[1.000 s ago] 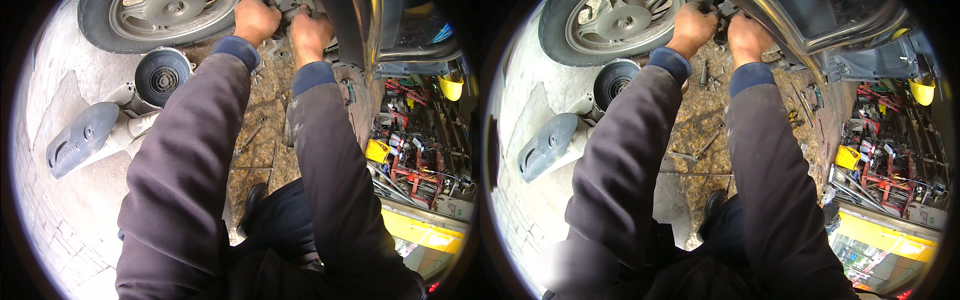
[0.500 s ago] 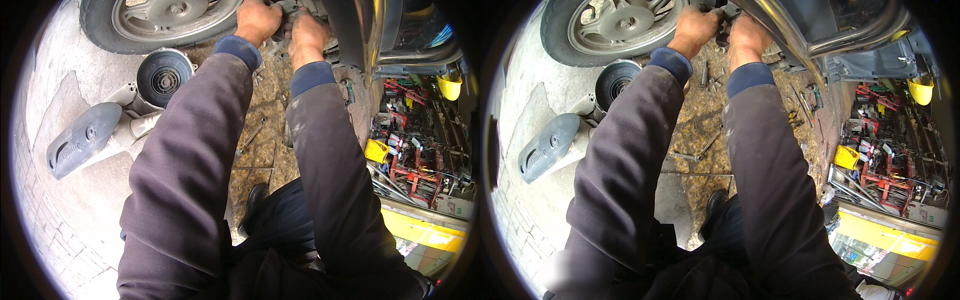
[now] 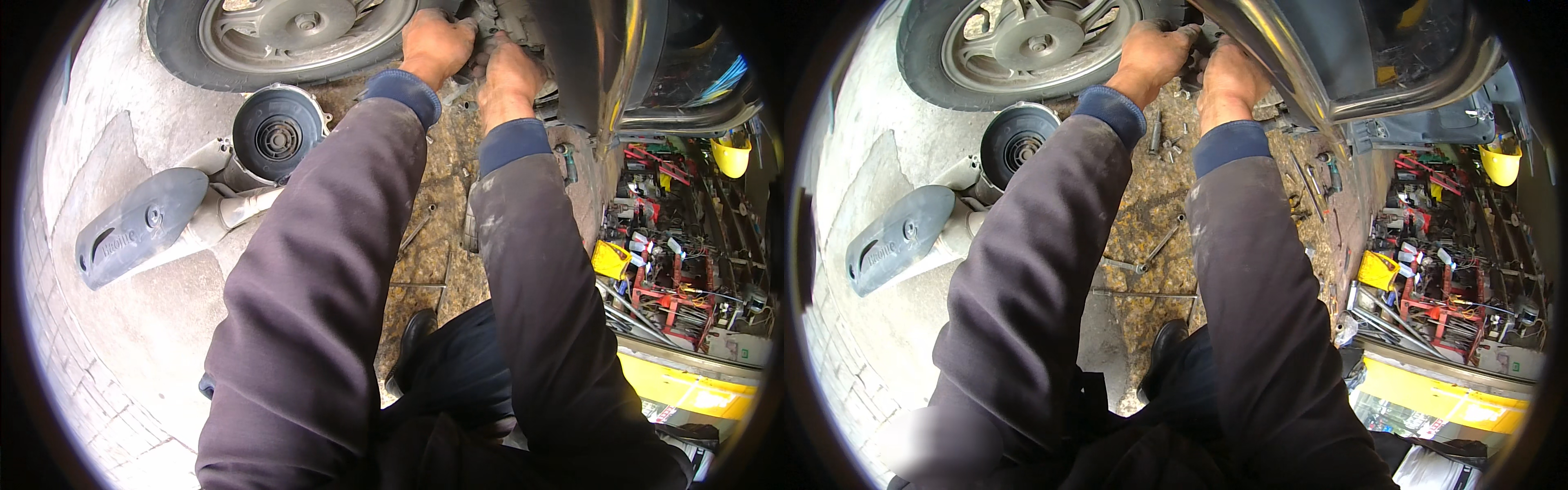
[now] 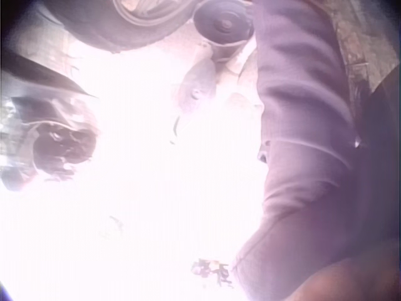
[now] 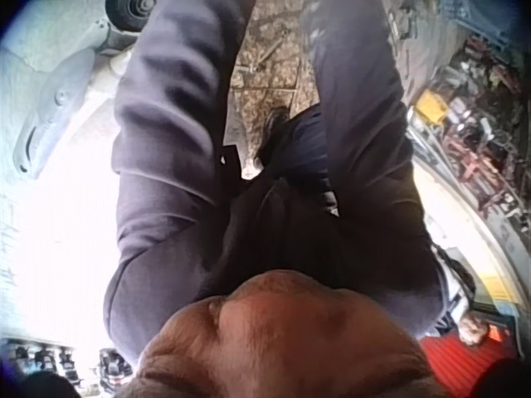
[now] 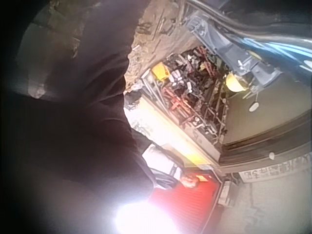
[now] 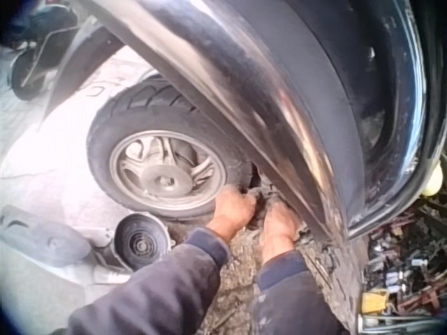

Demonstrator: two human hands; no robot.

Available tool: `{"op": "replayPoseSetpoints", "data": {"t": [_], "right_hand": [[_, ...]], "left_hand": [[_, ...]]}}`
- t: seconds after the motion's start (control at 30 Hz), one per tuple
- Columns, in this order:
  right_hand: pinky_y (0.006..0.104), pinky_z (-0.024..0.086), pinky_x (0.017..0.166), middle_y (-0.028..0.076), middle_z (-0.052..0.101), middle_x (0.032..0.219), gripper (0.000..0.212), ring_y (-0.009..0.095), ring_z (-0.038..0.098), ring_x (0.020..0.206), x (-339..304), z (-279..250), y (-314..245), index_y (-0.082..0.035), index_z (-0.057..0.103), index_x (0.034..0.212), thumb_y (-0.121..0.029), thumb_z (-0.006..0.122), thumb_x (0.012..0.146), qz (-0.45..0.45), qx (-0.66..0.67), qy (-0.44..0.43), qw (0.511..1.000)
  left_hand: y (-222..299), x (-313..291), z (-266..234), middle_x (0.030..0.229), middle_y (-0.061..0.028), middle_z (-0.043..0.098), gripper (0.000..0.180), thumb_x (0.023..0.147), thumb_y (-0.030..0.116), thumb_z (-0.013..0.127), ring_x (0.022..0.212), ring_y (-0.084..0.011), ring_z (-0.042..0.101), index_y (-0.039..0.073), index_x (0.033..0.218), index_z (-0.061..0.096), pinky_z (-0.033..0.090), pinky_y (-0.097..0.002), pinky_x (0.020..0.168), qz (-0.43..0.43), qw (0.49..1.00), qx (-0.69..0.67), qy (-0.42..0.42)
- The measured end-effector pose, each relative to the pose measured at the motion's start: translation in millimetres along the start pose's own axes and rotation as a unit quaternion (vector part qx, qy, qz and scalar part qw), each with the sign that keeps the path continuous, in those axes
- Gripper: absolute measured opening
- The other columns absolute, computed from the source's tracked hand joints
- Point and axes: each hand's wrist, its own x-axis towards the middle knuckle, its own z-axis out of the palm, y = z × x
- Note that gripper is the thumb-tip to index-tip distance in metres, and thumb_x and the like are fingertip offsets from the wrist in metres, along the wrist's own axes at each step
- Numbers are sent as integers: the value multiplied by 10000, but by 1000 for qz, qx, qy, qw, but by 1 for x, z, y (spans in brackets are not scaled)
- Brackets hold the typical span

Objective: The person works under a raised vehicle, using a wrench to loosen and tighten bolts on the suspension assembly. They move between the undercarriage and the floor to retrieve tools and parts, then reposition components by hand.

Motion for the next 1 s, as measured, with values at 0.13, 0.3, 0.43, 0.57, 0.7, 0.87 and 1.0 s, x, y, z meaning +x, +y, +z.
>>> {"op": "replayPoseSetpoints", "data": {"t": [0.13,0.3,0.43,0.57,0.7,0.87,1.0], "right_hand": [[313,374,413,81,623,734,125,186,562,512,1,2,0,-20,558,929,-120,630,913,16,8,8,1000],[301,450,459,97,639,890,260,169,589,574,10,-2,5,3,537,1120,-150,600,920,8,-4,-15,1000],[323,402,432,77,617,729,118,178,560,524,7,-1,-1,-23,543,907,-110,623,915,-26,-30,-3,999],[348,463,501,100,649,859,239,202,607,648,5,-4,-4,23,537,1013,-175,632,918,-27,-58,-36,997],[356,477,711,135,634,1109,430,236,602,912,18,-8,5,50,523,1187,-271,612,914,-99,-146,20,984],[316,381,1052,169,533,1386,594,245,477,1304,44,-15,13,43,575,1265,-451,432,968,-257,-361,10,896],[303,396,1037,144,569,1352,558,224,515,1266,45,-18,8,58,576,1261,-394,463,954,-80,-469,-57,878]], "left_hand": [[-5,3,4,922,-181,713,349,828,261,681,844,-258,665,-59,965,705,514,-353,779,-17,1000,-5,6],[-11,5,7,992,-266,685,400,785,311,658,1015,-398,642,-59,929,704,495,-414,920,-13,1000,-20,15],[-4,2,4,978,-235,692,406,805,293,669,949,-327,652,-74,977,689,500,-384,869,-46,997,-64,-6],[12,-8,-1,986,-150,708,348,879,204,658,841,-179,665,-68,1096,660,524,-303,738,-61,991,-114,-39],[18,-11,-6,975,-288,672,418,837,340,638,982,-423,648,-27,1032,682,510,-445,851,8,1000,18,-15],[3,3,-7,953,-263,675,321,805,238,603,957,-424,642,13,1020,681,507,-469,851,145,982,124,7],[-8,15,-7,946,-265,673,304,778,188,586,939,-423,646,34,1021,686,512,-473,830,166,967,193,-1]]}}
